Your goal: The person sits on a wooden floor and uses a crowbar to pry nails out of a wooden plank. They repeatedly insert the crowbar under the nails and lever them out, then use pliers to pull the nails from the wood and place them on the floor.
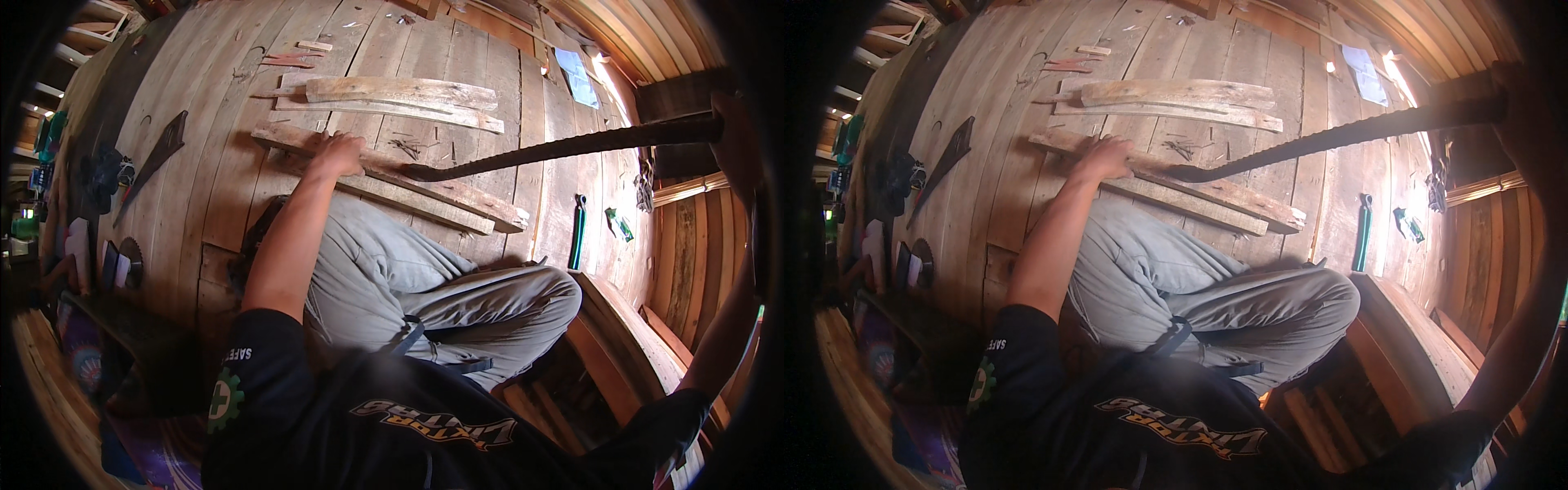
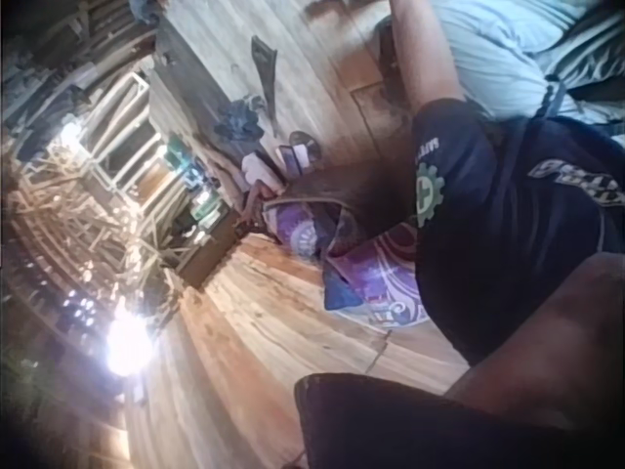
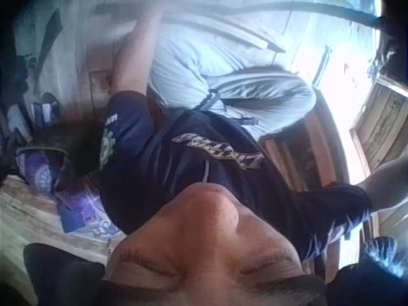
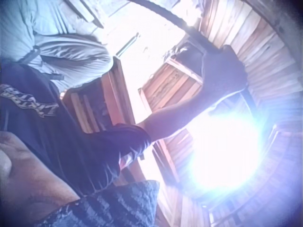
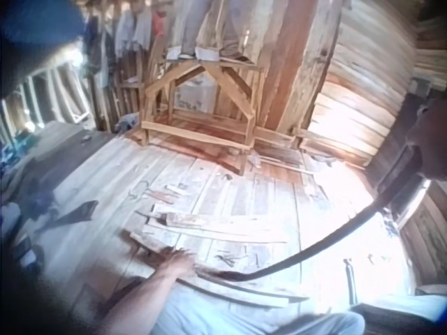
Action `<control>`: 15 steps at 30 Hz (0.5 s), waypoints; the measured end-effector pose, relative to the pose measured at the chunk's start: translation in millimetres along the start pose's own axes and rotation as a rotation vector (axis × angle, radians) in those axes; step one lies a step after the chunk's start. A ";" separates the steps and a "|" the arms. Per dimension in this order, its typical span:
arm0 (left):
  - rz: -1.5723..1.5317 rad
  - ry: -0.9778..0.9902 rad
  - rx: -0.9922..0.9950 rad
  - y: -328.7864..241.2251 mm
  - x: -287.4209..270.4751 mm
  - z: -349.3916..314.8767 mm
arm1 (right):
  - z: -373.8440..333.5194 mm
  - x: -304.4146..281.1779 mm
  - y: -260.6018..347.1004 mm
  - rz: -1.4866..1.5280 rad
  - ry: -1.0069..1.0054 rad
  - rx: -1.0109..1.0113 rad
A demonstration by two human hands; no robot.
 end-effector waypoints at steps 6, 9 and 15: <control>0.018 0.024 -0.024 -2.6 -4.5 -0.7 | -3.6 55.1 -3.5 0.215 0.057 0.077; 0.019 0.033 -0.033 -3.8 -6.0 1.1 | -17.8 77.2 -1.2 0.151 0.048 0.073; -0.020 0.018 -0.006 -5.3 -9.8 0.0 | -41.2 90.5 12.8 0.188 -0.038 0.104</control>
Point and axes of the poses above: each hand's wrist, its own z-axis towards the middle knuckle, its own x-axis out of the palm, y = z × x, the point moved 1 cm from there along z, towards the middle knuckle, and after that the axes turned 15 degrees about -z, right-handed, at the moved point
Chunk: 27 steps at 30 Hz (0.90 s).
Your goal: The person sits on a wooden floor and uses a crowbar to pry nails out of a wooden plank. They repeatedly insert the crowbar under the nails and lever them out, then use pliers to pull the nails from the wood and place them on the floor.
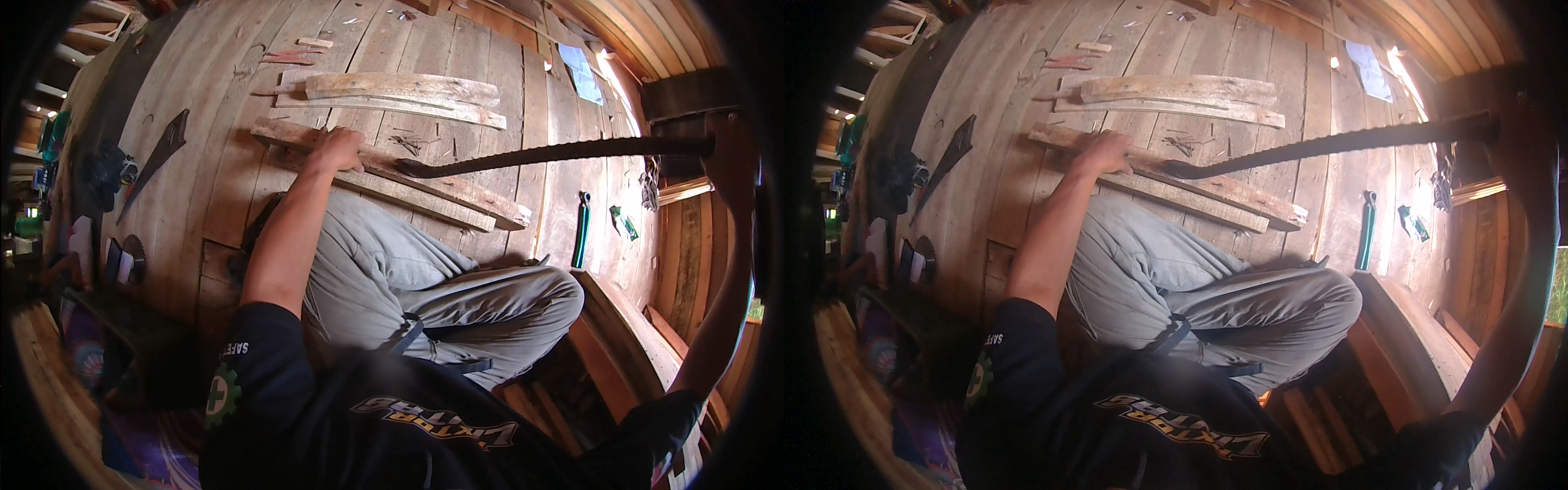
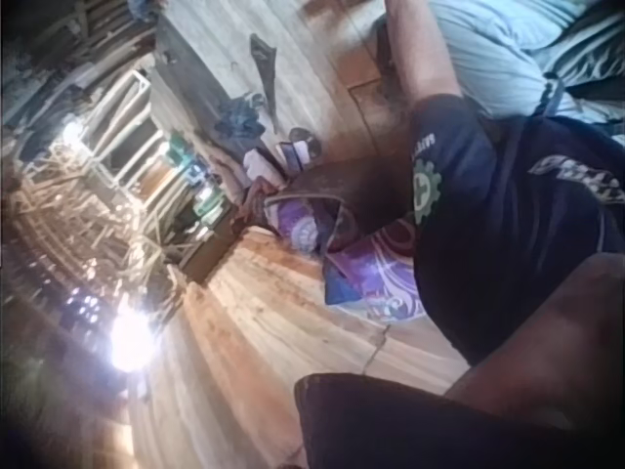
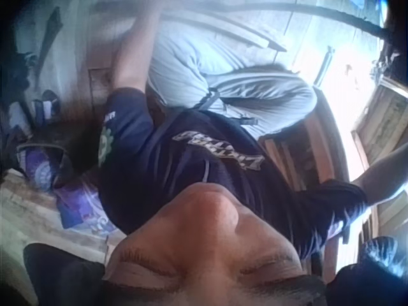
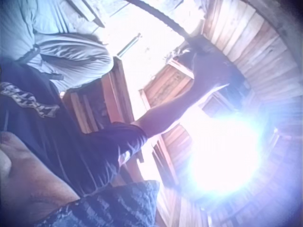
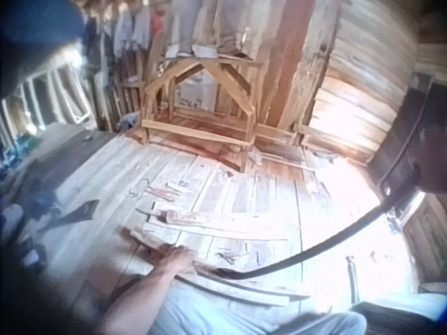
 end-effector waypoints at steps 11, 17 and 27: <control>-0.056 -0.034 0.034 -1.9 -1.9 1.0 | -74.0 30.1 31.5 -0.043 0.097 0.124; 0.099 0.072 -0.017 -2.1 -7.4 1.6 | -73.6 31.7 42.3 -0.013 0.119 0.159; -0.705 -0.172 1.078 -340.9 7.8 -21.1 | -127.9 59.7 39.3 0.125 0.213 0.301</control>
Point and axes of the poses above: each hand's wrist, its own z-axis towards the middle knuckle, its own x-axis out of the palm, y = z × x, the point moved 1 cm from there along z, towards the middle knuckle, and after that the axes turned 15 degrees about -z, right-handed, at the moved point
